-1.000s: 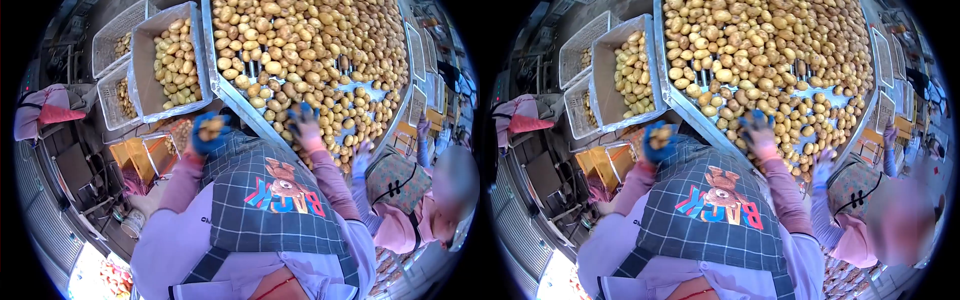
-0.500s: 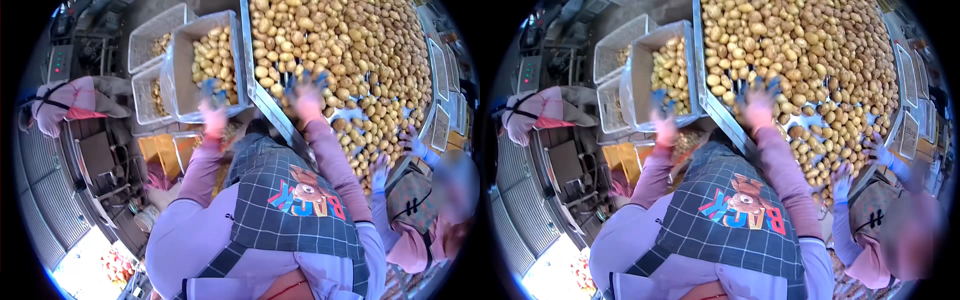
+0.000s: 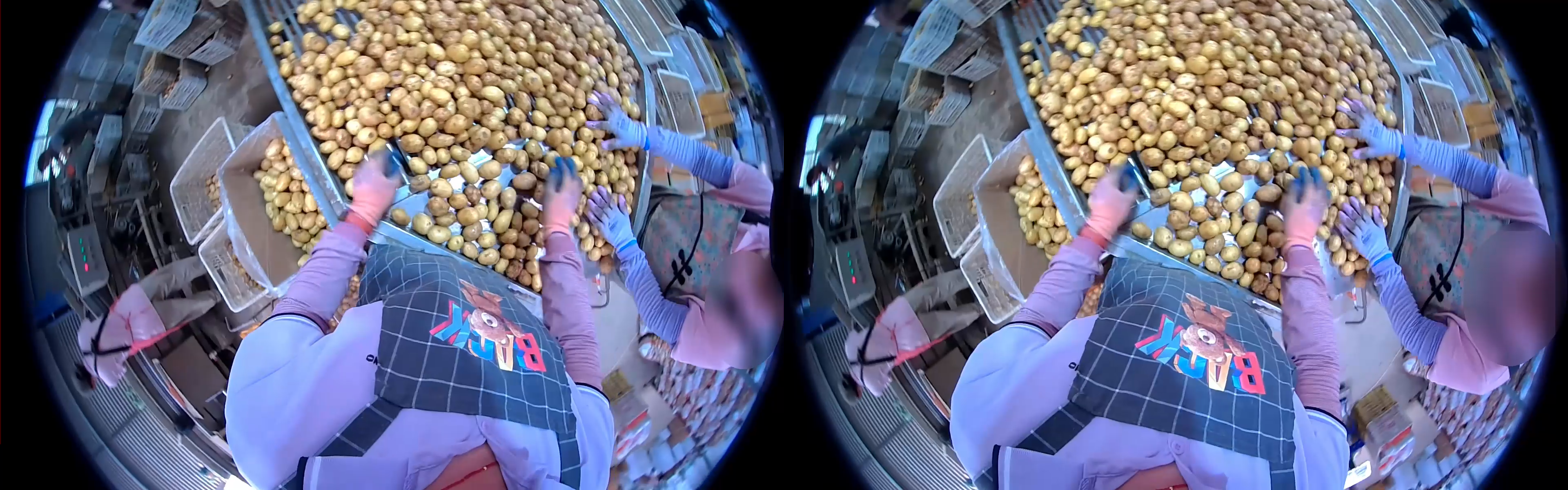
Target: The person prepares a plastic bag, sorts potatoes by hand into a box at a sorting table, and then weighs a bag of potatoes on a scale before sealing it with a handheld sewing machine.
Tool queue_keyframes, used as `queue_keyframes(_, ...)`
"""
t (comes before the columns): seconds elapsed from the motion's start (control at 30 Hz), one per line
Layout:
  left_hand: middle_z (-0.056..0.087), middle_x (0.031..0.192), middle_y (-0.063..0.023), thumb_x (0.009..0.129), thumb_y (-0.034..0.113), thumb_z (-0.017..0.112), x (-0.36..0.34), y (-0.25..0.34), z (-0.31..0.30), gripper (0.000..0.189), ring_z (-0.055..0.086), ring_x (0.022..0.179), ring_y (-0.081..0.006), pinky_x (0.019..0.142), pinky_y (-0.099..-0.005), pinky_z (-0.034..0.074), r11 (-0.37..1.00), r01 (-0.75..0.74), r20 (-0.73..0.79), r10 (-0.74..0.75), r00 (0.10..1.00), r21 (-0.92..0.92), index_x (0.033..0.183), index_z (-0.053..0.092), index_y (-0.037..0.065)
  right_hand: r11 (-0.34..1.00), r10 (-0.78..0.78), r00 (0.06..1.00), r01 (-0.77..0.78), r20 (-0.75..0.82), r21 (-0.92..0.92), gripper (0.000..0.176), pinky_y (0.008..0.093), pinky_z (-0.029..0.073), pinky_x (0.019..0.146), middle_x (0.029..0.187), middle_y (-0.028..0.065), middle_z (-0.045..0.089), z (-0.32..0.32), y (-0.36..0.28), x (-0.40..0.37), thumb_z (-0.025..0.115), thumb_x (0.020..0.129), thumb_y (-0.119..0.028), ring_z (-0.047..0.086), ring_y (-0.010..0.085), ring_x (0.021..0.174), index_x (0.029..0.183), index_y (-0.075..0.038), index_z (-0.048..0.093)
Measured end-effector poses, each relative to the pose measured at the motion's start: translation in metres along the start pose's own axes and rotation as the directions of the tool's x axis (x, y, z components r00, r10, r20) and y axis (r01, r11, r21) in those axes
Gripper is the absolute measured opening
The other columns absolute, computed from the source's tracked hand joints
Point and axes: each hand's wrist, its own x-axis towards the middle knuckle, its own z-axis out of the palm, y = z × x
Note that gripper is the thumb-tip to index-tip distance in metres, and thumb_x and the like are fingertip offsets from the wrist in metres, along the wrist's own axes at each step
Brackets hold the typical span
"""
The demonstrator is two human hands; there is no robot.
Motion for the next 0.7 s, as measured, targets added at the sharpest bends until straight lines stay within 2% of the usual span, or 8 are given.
queue_keyframes(0.03, 0.062, 0.109, -0.0151, 0.078, 0.022, 0.068, 0.021, -0.013, 0.011, 0.048, 0.062, 0.093, -0.0336, 0.081, -0.0411, 0.05, 0.965, -0.255, -0.313, 0.259, 0.914, 0.055, 0.123, 0.057, 0.01, 0.988, -0.08, 0.996, 0.073, 0.046, 0.138, 0.033, 0.0448, 0.038, 0.099, 0.12, 0.0183, 0.058, -0.007, -0.036, 0.001, 0.06, 0.079, -0.011, 0.051, 0.0379, 0.112, 0.111, -0.005, 0.062)
queue_keyframes(0.17, 0.058, 0.118, -0.0212, 0.076, 0.026, 0.071, 0.086, 0.006, 0.034, 0.052, 0.062, 0.097, -0.0344, 0.082, -0.0428, 0.051, 0.911, -0.137, -0.068, 0.177, 0.982, 0.39, 0.122, 0.054, 0.009, 0.822, -0.569, 0.727, 0.523, 0.385, 0.226, 0.033, 0.0465, 0.035, 0.104, 0.124, 0.0136, 0.056, 0.025, -0.12, -0.02, 0.06, 0.085, -0.021, 0.048, 0.0327, 0.121, 0.117, -0.015, 0.058)
queue_keyframes(0.27, 0.056, 0.12, -0.0246, 0.075, 0.029, 0.072, 0.083, 0.019, 0.023, 0.057, 0.062, 0.099, -0.0358, 0.082, -0.0435, 0.051, 0.903, -0.045, 0.085, 0.01, 0.996, 0.427, 0.124, 0.05, 0.01, 0.91, -0.192, 0.483, 0.414, 0.854, -0.029, 0.042, 0.0489, 0.023, 0.113, 0.137, 0.0142, 0.047, 0.031, -0.071, 0.012, 0.055, 0.089, -0.033, 0.041, 0.0324, 0.13, 0.129, -0.019, 0.053)
queue_keyframes(0.33, 0.057, 0.113, -0.0243, 0.074, 0.029, 0.073, 0.077, 0.018, 0.02, 0.058, 0.063, 0.095, -0.0371, 0.078, -0.0444, 0.052, 0.92, -0.056, 0.096, 0.02, 0.995, 0.387, 0.122, 0.047, 0.01, 0.856, -0.316, 0.801, 0.471, 0.508, -0.211, 0.041, 0.0461, 0.026, 0.111, 0.138, 0.0147, 0.046, 0.02, -0.01, 0.026, 0.056, 0.089, -0.032, 0.041, 0.0361, 0.128, 0.128, -0.02, 0.054)
queue_keyframes(0.47, 0.053, 0.114, -0.0255, 0.074, 0.025, 0.073, 0.08, 0.015, 0.03, 0.053, 0.064, 0.091, -0.0389, 0.075, -0.0453, 0.052, 0.906, -0.082, 0.182, 0.006, 0.983, 0.414, 0.117, 0.046, 0.009, 0.93, -0.112, 0.973, 0.174, 0.203, -0.323, 0.037, 0.047, 0.031, 0.108, 0.136, 0.0145, 0.049, 0.033, 0.011, 0.05, 0.059, 0.084, -0.023, 0.042, 0.0376, 0.126, 0.12, -0.016, 0.06)
queue_keyframes(0.57, 0.058, 0.108, -0.0242, 0.075, 0.022, 0.071, 0.079, 0.017, 0.031, 0.051, 0.063, 0.092, -0.0401, 0.075, -0.0472, 0.051, 0.883, -0.095, 0.12, 0.044, 0.992, 0.46, 0.118, 0.047, 0.01, 0.957, -0.251, 0.904, 0.179, 0.346, 0.226, 0.035, 0.0419, 0.051, 0.078, 0.087, 0.0164, 0.065, 0.044, -0.088, 0.041, 0.057, 0.073, -0.005, 0.063, 0.0341, 0.079, 0.106, -0.008, 0.065)
queue_keyframes(0.6, 0.06, 0.104, -0.0218, 0.075, 0.022, 0.071, 0.079, 0.015, 0.033, 0.05, 0.064, 0.092, -0.0388, 0.075, -0.0477, 0.051, 0.876, -0.092, 0.11, 0.045, 0.993, 0.474, 0.118, 0.048, 0.01, 0.917, -0.399, 0.787, 0.343, 0.471, 0.204, 0.034, 0.0415, 0.051, 0.08, 0.095, 0.0155, 0.065, 0.062, -0.114, 0.024, 0.056, 0.074, -0.005, 0.064, 0.0323, 0.087, 0.107, -0.009, 0.064)
queue_keyframes(0.7, 0.061, 0.105, -0.0194, 0.078, 0.013, 0.062, 0.063, 0.012, 0.033, 0.041, 0.064, 0.092, -0.0354, 0.075, -0.0449, 0.052, 0.838, -0.213, 0.15, 0.158, 0.976, 0.502, 0.117, 0.051, 0.012, 0.97, -0.19, 0.639, 0.241, 0.745, 0.041, 0.044, 0.0415, 0.051, 0.082, 0.111, 0.0163, 0.061, 0.083, -0.151, -0.017, 0.06, 0.078, -0.012, 0.063, 0.0311, 0.099, 0.121, -0.014, 0.054)
